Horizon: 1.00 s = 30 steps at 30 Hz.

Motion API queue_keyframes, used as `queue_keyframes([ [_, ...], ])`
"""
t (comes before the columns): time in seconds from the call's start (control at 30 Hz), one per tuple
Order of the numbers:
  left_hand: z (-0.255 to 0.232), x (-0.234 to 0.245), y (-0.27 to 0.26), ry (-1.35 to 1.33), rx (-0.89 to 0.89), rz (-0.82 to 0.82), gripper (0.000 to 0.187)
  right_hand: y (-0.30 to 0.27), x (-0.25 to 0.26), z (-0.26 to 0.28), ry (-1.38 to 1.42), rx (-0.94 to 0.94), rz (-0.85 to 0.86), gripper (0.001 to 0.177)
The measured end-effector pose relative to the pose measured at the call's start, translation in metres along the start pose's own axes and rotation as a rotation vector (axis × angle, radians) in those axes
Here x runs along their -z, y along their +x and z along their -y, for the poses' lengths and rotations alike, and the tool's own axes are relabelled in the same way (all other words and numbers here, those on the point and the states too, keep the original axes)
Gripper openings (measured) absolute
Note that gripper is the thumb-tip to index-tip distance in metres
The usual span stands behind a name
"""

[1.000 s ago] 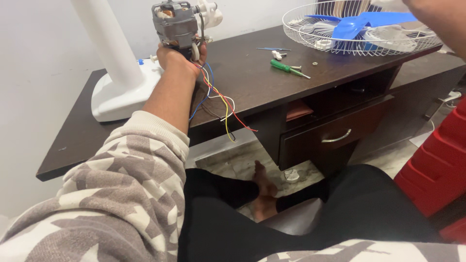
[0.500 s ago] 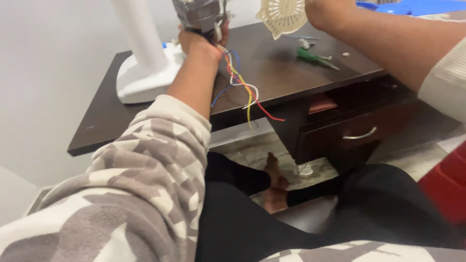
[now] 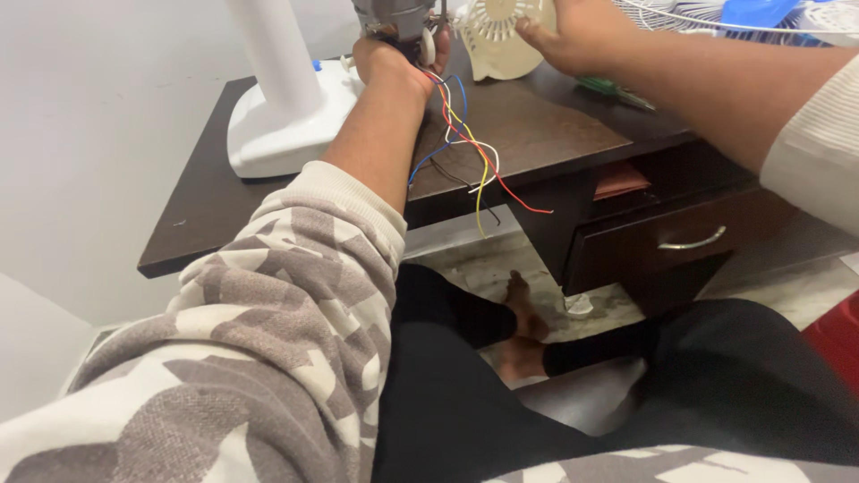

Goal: The person secures the rear housing of a table fan to the motor assembly using a screwdriver and screws. They then attach the front housing to complete the fan head assembly.

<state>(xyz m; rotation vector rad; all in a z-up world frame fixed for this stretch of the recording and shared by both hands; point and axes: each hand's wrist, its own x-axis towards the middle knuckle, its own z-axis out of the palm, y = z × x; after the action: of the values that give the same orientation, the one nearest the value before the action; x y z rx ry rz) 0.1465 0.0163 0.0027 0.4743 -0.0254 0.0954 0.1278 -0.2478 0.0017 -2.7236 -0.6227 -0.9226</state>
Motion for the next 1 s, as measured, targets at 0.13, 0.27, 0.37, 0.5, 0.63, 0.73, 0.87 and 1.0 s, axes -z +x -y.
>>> queue_keyframes([
  [0.13,-0.001,-0.006,-0.006,-0.011,-0.008,-0.060,0.044,-0.021,0.030,0.006,-0.013,-0.144,0.075,0.071],
  [0.27,-0.001,-0.005,-0.008,-0.020,-0.013,-0.019,0.044,-0.065,0.070,0.002,0.206,-0.379,0.002,0.051],
  [0.37,-0.004,0.000,-0.009,-0.007,-0.015,-0.030,0.046,-0.100,0.092,-0.033,0.326,-0.622,-0.032,0.045],
  [0.5,-0.001,-0.008,-0.012,-0.012,0.017,-0.019,0.046,-0.118,0.117,-0.145,0.105,-0.639,-0.015,0.046],
  [0.63,0.000,-0.001,-0.026,-0.001,0.036,-0.023,0.049,-0.124,0.108,-0.256,-0.013,-0.584,0.159,0.051],
  [0.73,0.000,-0.009,-0.034,0.049,0.047,0.002,0.050,-0.123,0.097,-0.310,-0.020,-0.520,0.255,0.058],
  [0.87,0.001,-0.012,-0.041,0.064,0.028,-0.032,0.047,-0.111,0.080,-0.332,-0.096,-0.441,0.365,0.070],
  [1.0,0.000,-0.014,-0.043,0.052,0.017,-0.072,0.047,-0.107,0.070,-0.328,-0.109,-0.483,0.373,0.071],
])
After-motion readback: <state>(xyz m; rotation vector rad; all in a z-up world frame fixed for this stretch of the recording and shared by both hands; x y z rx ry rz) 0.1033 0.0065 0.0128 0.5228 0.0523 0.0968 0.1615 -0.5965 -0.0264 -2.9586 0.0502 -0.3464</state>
